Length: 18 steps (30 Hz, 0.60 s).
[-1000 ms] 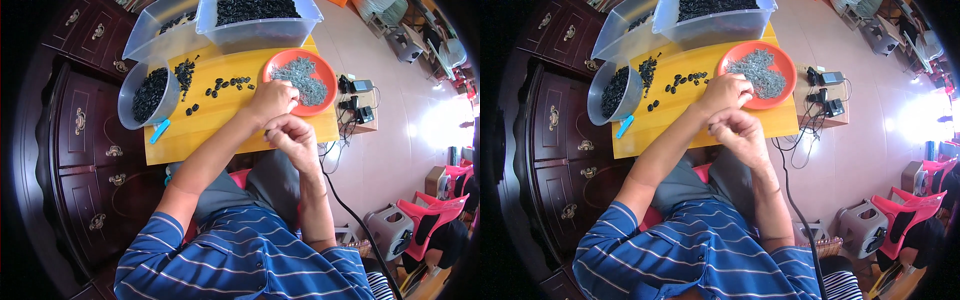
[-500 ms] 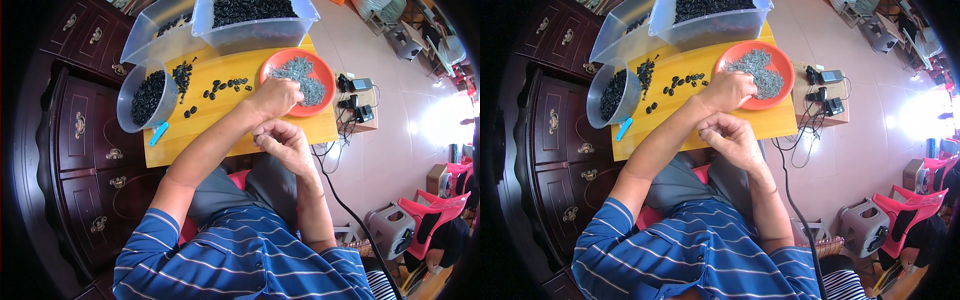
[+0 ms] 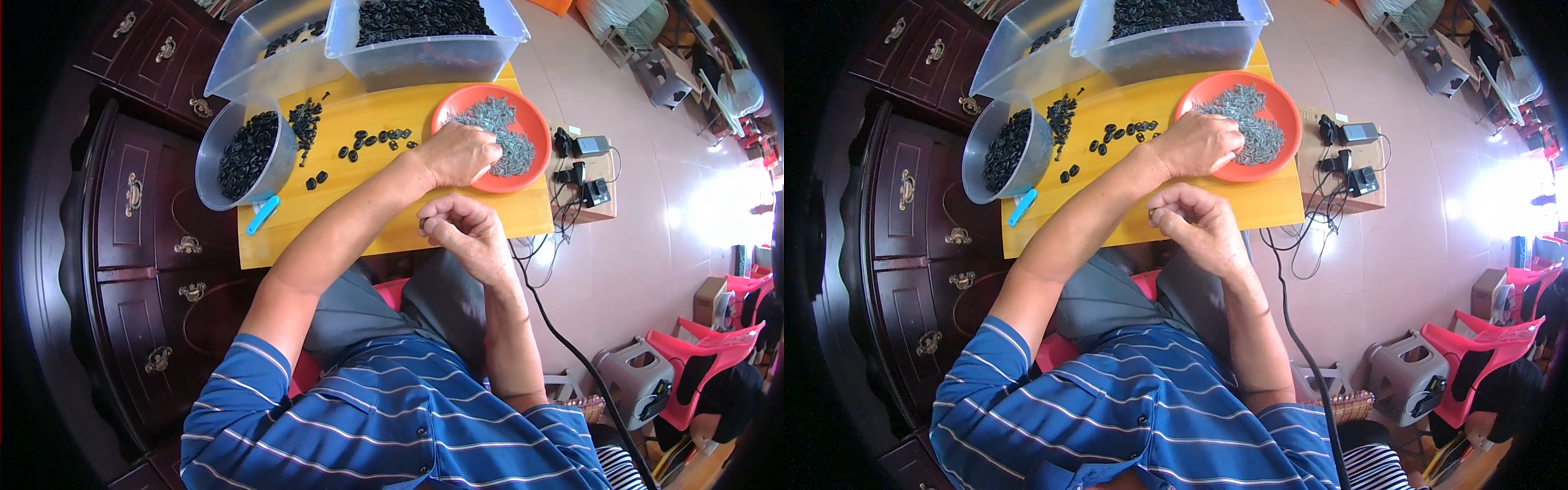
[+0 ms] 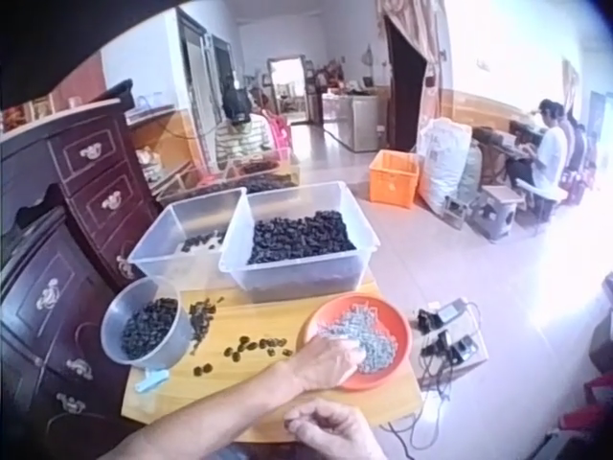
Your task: The person assembles small hardware components by picking up plastic pieces and metal screws from the table and fitting them together by hand.
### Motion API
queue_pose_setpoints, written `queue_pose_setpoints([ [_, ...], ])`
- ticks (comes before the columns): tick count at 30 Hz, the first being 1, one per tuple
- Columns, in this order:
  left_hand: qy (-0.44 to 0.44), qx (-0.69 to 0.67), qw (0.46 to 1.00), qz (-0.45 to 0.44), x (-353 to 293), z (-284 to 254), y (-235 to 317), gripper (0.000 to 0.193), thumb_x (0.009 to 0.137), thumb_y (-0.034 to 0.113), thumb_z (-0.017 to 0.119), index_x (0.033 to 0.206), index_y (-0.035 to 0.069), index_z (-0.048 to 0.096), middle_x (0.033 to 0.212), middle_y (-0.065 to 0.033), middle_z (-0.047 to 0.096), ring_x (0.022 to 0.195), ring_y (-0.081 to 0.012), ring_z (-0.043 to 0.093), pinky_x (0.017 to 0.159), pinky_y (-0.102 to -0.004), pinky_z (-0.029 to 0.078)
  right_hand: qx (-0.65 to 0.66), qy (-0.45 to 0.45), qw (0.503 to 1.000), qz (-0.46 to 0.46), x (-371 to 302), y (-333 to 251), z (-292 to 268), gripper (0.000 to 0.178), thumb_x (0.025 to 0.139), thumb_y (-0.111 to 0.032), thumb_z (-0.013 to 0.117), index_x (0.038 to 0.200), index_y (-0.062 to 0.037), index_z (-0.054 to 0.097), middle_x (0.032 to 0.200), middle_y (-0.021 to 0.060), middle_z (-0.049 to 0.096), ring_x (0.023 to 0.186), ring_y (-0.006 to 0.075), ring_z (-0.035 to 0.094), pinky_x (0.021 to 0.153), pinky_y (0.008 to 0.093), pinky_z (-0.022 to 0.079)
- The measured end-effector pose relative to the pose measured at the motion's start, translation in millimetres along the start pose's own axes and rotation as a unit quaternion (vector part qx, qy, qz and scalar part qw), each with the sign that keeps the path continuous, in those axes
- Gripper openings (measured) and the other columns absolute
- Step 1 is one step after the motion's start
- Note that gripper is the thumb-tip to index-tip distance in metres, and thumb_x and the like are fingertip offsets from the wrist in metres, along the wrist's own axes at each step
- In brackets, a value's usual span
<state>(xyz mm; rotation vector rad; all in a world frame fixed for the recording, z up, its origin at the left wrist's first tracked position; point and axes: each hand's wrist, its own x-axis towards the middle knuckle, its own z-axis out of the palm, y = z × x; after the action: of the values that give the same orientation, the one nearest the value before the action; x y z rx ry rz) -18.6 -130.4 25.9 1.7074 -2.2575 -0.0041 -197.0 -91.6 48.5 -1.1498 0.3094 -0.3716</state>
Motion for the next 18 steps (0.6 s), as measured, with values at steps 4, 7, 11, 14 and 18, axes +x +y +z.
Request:
queue_pose_setpoints([
  [4,0.030,-0.063,0.998,0.003,-3.8,-0.9,0.6,0.005,0.083,0.013,0.068,0.088,0.011,0.067,0.087,-0.0077,0.066,0.088,-0.0297,0.069,0.073,-0.0448,0.056,-0.005,0.012,1.000,0.011,0.1,0.3,-0.1,0.012,0.096,-0.005,0.064,0.107,-0.0011,0.069,0.094,0.0017,0.070,0.088,0.0080,0.066,0.079,0.0234,0.054],
  [7,0.031,-0.073,0.997,0.016,-0.5,-3.2,5.9,0.005,0.083,0.014,0.069,0.085,0.010,0.066,0.086,-0.0075,0.065,0.087,-0.0296,0.069,0.073,-0.0447,0.056,0.006,0.004,1.000,0.007,0.3,0.4,-0.7,0.012,0.096,-0.005,0.064,0.107,-0.0009,0.069,0.094,0.0019,0.069,0.088,0.0081,0.066,0.079,0.0234,0.054],
  [11,-0.002,-0.045,0.999,-0.011,4.6,-2.3,6.3,0.004,0.083,0.016,0.070,0.084,0.012,0.069,0.085,-0.0062,0.064,0.086,-0.0290,0.069,0.072,-0.0443,0.055,-0.006,0.009,1.000,0.011,0.0,-1.3,-1.1,0.012,0.096,-0.004,0.064,0.107,-0.0006,0.069,0.094,0.0021,0.069,0.088,0.0084,0.066,0.079,0.0236,0.054],
  [14,-0.005,-0.044,0.999,-0.004,4.6,-2.6,5.5,0.004,0.083,0.016,0.070,0.085,0.013,0.070,0.085,-0.0056,0.065,0.085,-0.0291,0.069,0.071,-0.0442,0.055,-0.005,0.012,1.000,0.010,0.1,-1.6,-1.4,0.012,0.096,-0.004,0.064,0.107,-0.0005,0.069,0.095,0.0023,0.069,0.088,0.0086,0.067,0.079,0.0237,0.054],
  [18,0.032,-0.100,0.993,-0.048,0.6,-4.6,6.6,0.006,0.083,0.018,0.070,0.085,0.012,0.072,0.085,-0.0058,0.067,0.085,-0.0296,0.068,0.071,-0.0437,0.054,-0.007,0.012,1.000,0.010,-0.2,-2.7,-1.4,0.013,0.096,-0.004,0.064,0.108,-0.0001,0.069,0.095,0.0027,0.070,0.088,0.0090,0.067,0.078,0.0239,0.054],
])
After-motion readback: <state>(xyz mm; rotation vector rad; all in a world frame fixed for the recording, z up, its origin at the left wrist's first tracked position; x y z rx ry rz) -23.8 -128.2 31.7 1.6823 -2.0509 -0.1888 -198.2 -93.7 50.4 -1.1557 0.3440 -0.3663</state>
